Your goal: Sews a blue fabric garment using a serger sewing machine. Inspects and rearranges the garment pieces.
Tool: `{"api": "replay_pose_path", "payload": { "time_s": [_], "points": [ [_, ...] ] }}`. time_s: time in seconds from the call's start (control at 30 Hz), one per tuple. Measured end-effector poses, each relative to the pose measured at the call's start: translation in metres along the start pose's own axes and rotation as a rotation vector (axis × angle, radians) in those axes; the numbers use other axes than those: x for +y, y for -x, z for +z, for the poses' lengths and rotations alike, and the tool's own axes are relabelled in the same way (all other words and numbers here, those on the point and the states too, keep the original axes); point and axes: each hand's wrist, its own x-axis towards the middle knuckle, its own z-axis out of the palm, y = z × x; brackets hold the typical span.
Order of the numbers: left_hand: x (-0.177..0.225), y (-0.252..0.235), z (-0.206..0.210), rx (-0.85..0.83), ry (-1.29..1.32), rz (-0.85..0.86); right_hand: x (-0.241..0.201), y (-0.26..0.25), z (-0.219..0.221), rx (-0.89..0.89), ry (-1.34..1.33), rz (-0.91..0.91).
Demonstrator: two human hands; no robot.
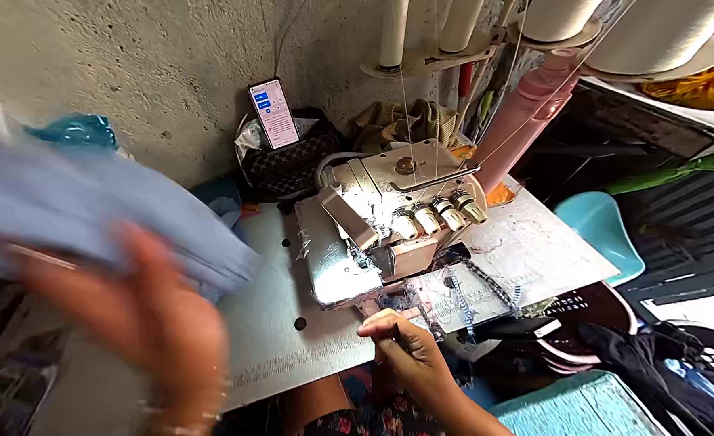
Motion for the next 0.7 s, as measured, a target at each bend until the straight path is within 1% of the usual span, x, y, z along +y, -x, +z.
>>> {"api": "replay_pose_path", "payload": {
  "time_s": [0.07,0.1,0.13,0.17,0.23,0.3,0.37,0.43,0.47,0.5,0.53,0.57,0.6,0.67,0.7],
  "points": [
    [-0.013,0.112,0.036,-0.059,0.074,-0.122,0.000,0.008,-0.011,0.025,-0.008,0.131],
    [-0.019,0.159,0.046,-0.081,0.102,-0.209,0.000,0.012,-0.016,0.023,0.001,0.201],
    [-0.024,0.197,0.050,-0.119,0.111,-0.279,0.002,0.016,-0.021,0.018,0.022,0.263],
    [-0.026,0.222,0.050,-0.173,0.109,-0.320,0.004,0.020,-0.025,0.010,0.043,0.312],
    [-0.027,0.246,0.039,-0.325,0.058,-0.331,0.010,0.024,-0.024,0.008,0.057,0.354],
    [-0.016,0.252,0.022,-0.499,-0.042,-0.333,0.016,0.027,-0.016,0.035,0.082,0.336],
    [-0.001,0.244,0.006,-0.711,-0.110,-0.371,0.024,0.024,-0.011,0.073,0.171,0.198],
    [0.009,0.229,-0.011,-0.994,-0.047,-0.430,0.029,0.020,-0.006,0.112,0.249,0.029],
    [0.011,0.219,-0.020,-1.101,0.010,-0.446,0.029,0.019,-0.005,0.126,0.273,-0.035],
    [0.011,0.209,-0.027,-1.141,0.057,-0.449,0.027,0.018,-0.004,0.130,0.297,-0.080],
    [0.010,0.197,-0.034,-1.119,0.097,-0.441,0.023,0.018,-0.004,0.124,0.311,-0.117],
    [0.006,0.183,-0.039,-1.050,0.105,-0.416,0.021,0.019,-0.004,0.113,0.319,-0.145],
    [0.001,0.169,-0.042,-0.961,0.050,-0.349,0.018,0.020,-0.003,0.103,0.328,-0.166],
    [-0.016,0.143,-0.040,-0.794,-0.163,-0.135,0.014,0.022,0.001,0.081,0.353,-0.178],
    [-0.024,0.132,-0.036,-0.757,-0.240,-0.049,0.013,0.022,0.003,0.069,0.371,-0.178]
  ]
}}
